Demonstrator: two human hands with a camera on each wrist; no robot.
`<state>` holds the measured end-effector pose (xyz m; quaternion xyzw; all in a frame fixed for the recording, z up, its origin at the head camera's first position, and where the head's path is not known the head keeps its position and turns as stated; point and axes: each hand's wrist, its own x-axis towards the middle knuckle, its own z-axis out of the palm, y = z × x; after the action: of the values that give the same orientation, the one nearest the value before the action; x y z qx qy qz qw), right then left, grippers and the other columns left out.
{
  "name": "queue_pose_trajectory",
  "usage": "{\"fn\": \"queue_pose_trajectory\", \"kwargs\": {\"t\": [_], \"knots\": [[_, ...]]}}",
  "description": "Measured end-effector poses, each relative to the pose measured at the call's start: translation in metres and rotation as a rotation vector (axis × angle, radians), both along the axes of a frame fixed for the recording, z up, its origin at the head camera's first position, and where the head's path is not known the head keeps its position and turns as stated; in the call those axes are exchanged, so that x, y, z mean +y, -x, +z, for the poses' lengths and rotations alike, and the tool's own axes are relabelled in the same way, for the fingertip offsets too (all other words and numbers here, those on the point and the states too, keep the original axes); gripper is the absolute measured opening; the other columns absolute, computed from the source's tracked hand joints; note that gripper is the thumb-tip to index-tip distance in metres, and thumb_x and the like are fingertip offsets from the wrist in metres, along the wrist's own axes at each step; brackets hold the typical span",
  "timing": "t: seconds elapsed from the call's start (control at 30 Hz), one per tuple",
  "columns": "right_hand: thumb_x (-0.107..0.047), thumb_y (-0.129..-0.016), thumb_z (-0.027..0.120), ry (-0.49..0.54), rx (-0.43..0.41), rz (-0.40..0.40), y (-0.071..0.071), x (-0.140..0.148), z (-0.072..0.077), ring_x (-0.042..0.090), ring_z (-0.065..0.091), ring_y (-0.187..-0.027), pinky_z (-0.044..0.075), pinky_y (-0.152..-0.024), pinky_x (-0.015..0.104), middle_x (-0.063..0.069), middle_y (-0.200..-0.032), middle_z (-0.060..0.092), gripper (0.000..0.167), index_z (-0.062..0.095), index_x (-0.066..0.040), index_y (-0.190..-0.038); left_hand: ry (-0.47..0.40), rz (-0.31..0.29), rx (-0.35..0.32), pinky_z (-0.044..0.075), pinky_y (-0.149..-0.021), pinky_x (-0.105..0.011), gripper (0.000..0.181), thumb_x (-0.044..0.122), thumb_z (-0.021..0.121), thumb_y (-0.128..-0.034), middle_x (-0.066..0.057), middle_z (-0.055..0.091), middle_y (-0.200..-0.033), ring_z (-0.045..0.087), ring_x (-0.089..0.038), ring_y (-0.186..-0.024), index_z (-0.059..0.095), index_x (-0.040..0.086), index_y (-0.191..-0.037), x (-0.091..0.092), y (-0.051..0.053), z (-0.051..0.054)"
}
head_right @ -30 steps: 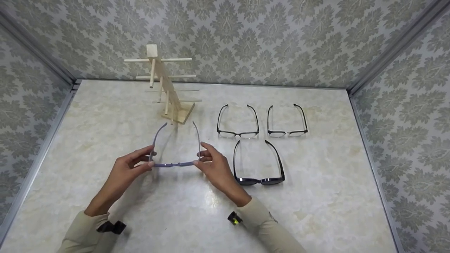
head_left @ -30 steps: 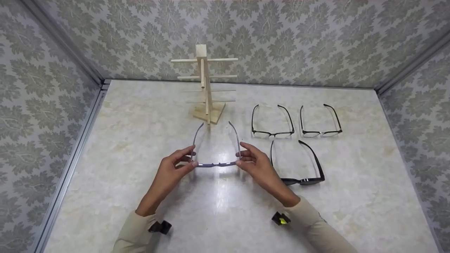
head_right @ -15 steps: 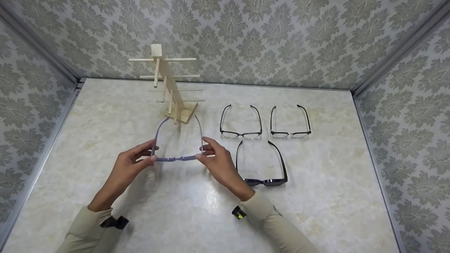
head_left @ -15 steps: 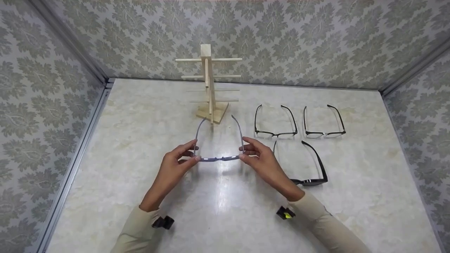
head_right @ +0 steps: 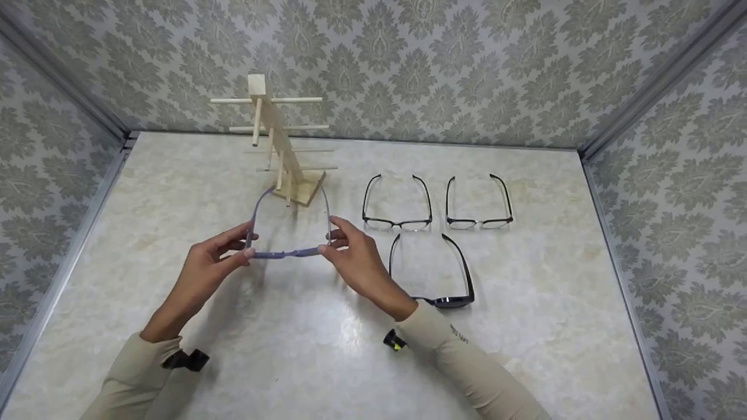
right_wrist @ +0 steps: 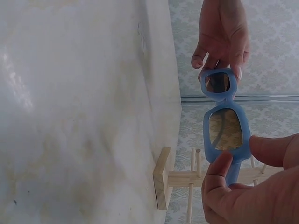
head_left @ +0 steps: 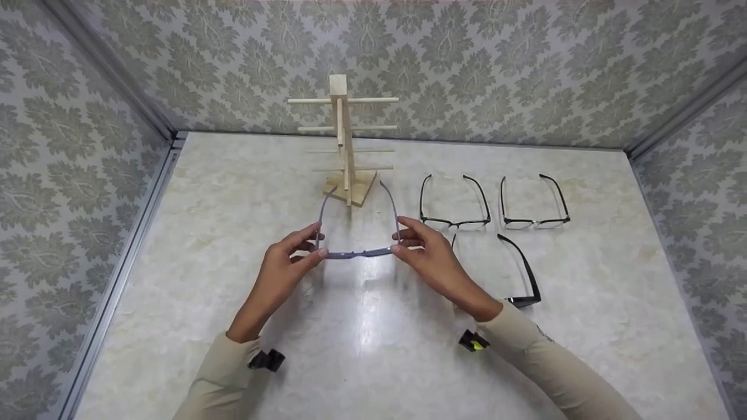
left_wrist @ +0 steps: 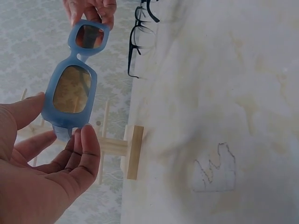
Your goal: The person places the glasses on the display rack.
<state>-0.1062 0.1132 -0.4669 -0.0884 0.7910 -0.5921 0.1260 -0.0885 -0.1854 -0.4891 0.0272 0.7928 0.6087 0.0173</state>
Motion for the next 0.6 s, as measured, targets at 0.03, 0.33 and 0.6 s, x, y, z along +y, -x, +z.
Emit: {"fn": "queue_pose_trajectory", "kwargs": {"t": [0.03, 0.33, 0.6], "knots": [[-0.011, -0.107, 0.074, -0.004, 0.002, 0.001, 0.001, 0.0, 0.001, 0.03, 0.07, -0.124, 0.062, -0.099, 0.038, 0.016, -0.136, 0.072, 0.063, 0.048, 0.0, -0.164, 0.001, -0.001, 0.001, 0.061, -0.087, -0.02, 0.054, 0.003, 0.079, -0.1016, -0.024, 0.072, -0.133, 0.069, -0.028, -0.114, 0.064, 0.002, -0.153, 0.0, 0.002, 0.001], [-0.011, -0.107, 0.074, 0.014, -0.01, -0.001, 0.022, -0.003, 0.008, 0.032, 0.069, -0.126, 0.062, -0.1, 0.037, 0.018, -0.137, 0.07, 0.063, 0.048, -0.001, -0.164, 0.006, 0.014, 0.005, 0.061, -0.083, -0.018, 0.054, 0.005, 0.077, -0.1035, -0.025, 0.072, -0.133, 0.069, -0.028, -0.111, 0.062, 0.002, -0.155, 0.0, 0.022, 0.006], [-0.006, -0.107, 0.072, 0.076, -0.046, -0.01, 0.041, -0.004, 0.002, 0.033, 0.069, -0.124, 0.062, -0.093, 0.028, 0.024, -0.136, 0.068, 0.062, 0.047, 0.004, -0.163, -0.003, 0.016, 0.011, 0.062, -0.082, -0.02, 0.055, 0.011, 0.078, -0.1047, -0.023, 0.071, -0.136, 0.07, -0.026, -0.11, 0.06, 0.0, -0.156, 0.002, 0.037, 0.006]]}}
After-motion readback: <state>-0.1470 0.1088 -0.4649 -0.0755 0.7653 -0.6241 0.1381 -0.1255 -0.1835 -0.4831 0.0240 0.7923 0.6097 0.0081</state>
